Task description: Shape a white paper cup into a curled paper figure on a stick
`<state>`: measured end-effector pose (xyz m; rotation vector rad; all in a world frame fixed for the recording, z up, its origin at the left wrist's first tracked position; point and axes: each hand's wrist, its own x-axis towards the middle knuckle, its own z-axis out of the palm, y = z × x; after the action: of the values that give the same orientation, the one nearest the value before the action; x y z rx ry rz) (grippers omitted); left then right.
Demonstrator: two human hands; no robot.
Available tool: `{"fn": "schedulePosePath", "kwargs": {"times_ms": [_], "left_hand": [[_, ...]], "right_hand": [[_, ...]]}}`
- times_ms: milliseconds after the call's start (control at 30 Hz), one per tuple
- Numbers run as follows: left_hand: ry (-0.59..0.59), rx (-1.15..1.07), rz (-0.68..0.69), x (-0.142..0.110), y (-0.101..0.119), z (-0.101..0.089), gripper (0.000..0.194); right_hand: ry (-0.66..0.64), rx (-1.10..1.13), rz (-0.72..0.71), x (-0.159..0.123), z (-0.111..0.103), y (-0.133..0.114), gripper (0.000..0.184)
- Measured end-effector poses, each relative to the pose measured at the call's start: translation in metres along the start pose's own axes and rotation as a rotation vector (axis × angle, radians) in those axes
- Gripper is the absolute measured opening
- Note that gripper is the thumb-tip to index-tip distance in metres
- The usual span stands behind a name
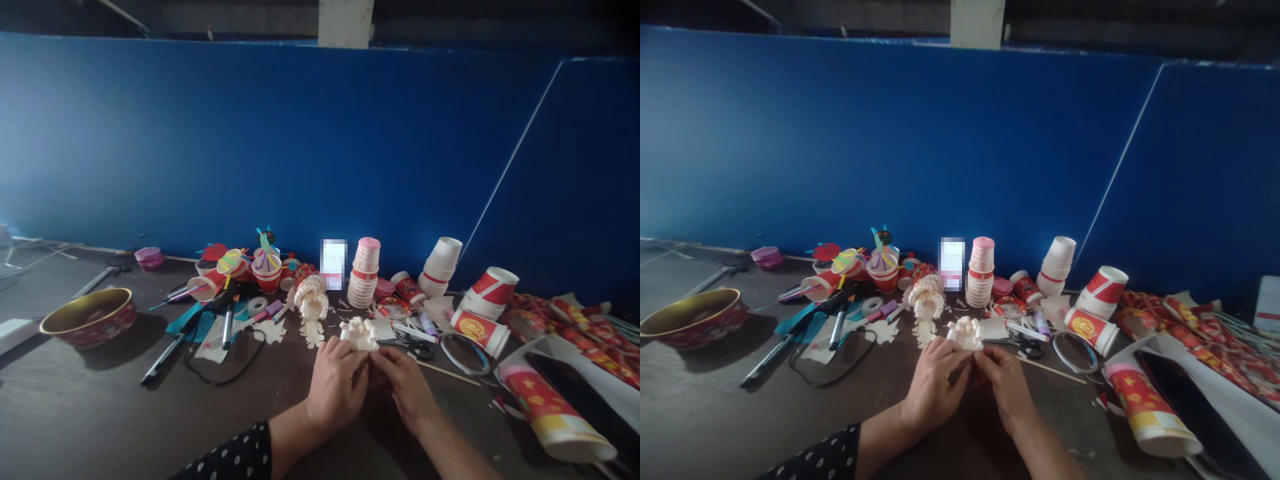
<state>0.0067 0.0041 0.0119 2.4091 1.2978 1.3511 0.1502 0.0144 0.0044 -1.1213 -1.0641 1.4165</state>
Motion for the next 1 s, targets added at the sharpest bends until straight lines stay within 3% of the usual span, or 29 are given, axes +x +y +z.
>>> {"fn": "schedulePosePath", "kwargs": {"times_ms": [133, 233, 300, 400, 500, 633, 833, 1000], "left_hand": [[0.048, -0.132, -0.069, 0.000, 0.002, 0.000, 0.014], [-0.021, -0.363, -0.397, 0.003, 0.003, 0.007, 0.010], [-0.046, -0.646, -0.609, 0.006, 0.003, 0.012, 0.021], [-0.038, -1.048, -0.711, 0.010, 0.003, 0.018, 0.033], [-0.012, -1.200, -0.820, 0.011, 0.003, 0.018, 0.037], [-0.013, -1.265, -0.900, 0.009, 0.003, 0.017, 0.035], [0.004, -1.400, -0.913, 0.008, 0.001, 0.017, 0.025], [-0.008, -1.413, -0.897, 0.008, -0.001, 0.019, 0.020]], "right_hand": [[0.085, 0.014, -0.011, 0.001, -0.003, -0.004, 0.028], [0.103, 0.044, -0.042, 0.002, -0.004, -0.003, 0.026], [0.069, 0.031, -0.061, 0.002, -0.003, -0.001, 0.024], [0.006, 0.010, -0.085, 0.002, 0.000, 0.004, 0.023], [-0.030, -0.013, -0.105, 0.002, 0.001, 0.006, 0.023], [-0.046, -0.072, -0.122, -0.001, 0.002, 0.003, 0.025], [-0.040, -0.102, -0.131, -0.005, 0.006, -0.004, 0.027], [-0.027, -0.099, -0.041, -0.008, 0.009, -0.008, 0.031]]}}
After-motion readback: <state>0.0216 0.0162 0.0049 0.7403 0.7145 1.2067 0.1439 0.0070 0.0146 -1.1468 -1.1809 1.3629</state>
